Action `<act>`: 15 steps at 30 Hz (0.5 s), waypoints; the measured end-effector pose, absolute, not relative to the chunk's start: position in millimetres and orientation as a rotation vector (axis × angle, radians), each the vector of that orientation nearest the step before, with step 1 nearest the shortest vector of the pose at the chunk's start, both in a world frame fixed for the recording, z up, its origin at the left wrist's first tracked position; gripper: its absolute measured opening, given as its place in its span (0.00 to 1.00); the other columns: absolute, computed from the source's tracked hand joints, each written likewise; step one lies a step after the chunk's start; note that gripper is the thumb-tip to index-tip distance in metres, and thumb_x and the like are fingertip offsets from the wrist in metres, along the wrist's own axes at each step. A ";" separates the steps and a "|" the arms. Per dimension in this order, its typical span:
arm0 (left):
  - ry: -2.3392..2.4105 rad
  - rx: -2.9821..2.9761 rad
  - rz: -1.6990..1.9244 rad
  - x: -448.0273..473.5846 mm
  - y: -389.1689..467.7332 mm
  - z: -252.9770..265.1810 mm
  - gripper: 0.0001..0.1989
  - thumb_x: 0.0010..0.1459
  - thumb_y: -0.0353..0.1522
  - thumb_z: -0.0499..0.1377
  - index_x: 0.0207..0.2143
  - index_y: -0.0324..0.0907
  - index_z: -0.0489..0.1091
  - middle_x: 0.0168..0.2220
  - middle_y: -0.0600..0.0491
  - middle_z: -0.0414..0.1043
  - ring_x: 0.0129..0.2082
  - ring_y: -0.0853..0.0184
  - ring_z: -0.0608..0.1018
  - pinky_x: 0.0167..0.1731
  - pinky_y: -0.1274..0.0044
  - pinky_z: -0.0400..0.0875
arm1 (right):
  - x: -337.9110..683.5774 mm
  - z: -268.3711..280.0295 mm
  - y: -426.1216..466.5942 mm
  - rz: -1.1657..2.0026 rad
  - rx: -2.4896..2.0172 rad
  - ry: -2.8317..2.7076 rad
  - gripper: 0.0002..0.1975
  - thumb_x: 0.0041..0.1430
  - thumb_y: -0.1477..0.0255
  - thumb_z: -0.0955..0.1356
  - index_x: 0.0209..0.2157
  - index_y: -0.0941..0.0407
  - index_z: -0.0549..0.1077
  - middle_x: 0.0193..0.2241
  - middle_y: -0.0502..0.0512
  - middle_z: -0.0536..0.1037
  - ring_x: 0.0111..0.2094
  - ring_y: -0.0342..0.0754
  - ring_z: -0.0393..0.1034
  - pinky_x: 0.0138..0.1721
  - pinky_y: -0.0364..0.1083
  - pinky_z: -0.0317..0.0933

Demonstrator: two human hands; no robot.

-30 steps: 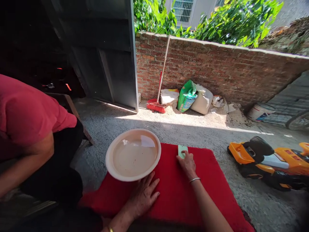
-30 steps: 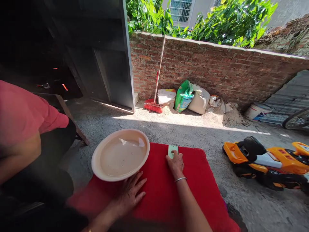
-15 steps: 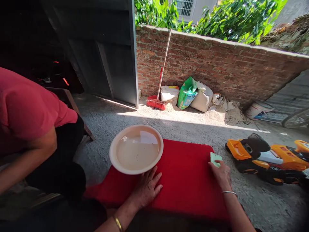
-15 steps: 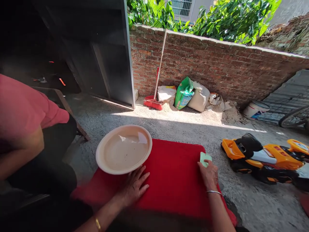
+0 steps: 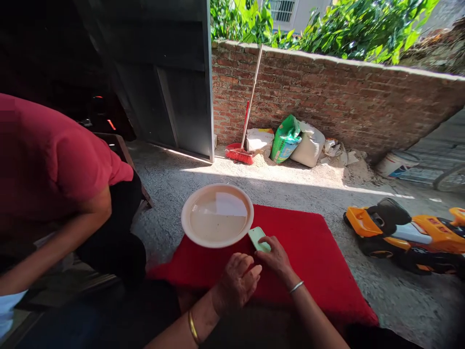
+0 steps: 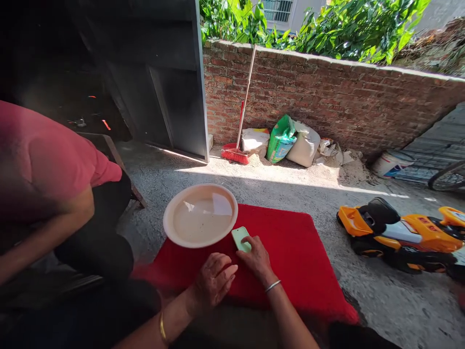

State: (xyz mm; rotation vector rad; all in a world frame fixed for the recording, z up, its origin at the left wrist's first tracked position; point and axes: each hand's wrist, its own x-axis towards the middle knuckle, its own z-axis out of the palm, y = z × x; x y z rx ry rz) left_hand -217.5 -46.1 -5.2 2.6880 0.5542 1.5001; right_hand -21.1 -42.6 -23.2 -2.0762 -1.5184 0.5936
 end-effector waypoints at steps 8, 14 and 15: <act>0.646 2.740 1.235 -221.9 -43.1 -4.6 0.10 0.65 0.28 0.52 0.44 0.43 0.70 0.34 0.50 0.74 0.34 0.63 0.74 0.38 0.69 0.69 | 115.4 -13.8 -121.5 0.244 -2.630 -0.723 0.26 0.52 0.54 0.67 0.48 0.56 0.76 0.37 0.62 0.76 0.40 0.60 0.73 0.35 0.51 0.65; 0.786 2.748 1.120 -219.8 -26.4 -18.7 0.12 0.68 0.29 0.49 0.42 0.43 0.72 0.32 0.50 0.74 0.33 0.62 0.75 0.36 0.69 0.69 | -14.5 -11.7 -109.3 0.445 -2.387 -1.338 0.18 0.54 0.64 0.69 0.47 0.49 0.75 0.43 0.55 0.72 0.42 0.51 0.72 0.39 0.46 0.63; 0.810 2.723 1.129 -220.6 -24.8 -19.5 0.12 0.68 0.30 0.48 0.42 0.43 0.72 0.32 0.50 0.74 0.33 0.63 0.75 0.36 0.69 0.69 | -38.3 -11.5 -109.3 0.540 -2.253 -1.497 0.16 0.52 0.66 0.70 0.45 0.49 0.76 0.42 0.53 0.72 0.42 0.49 0.72 0.40 0.45 0.62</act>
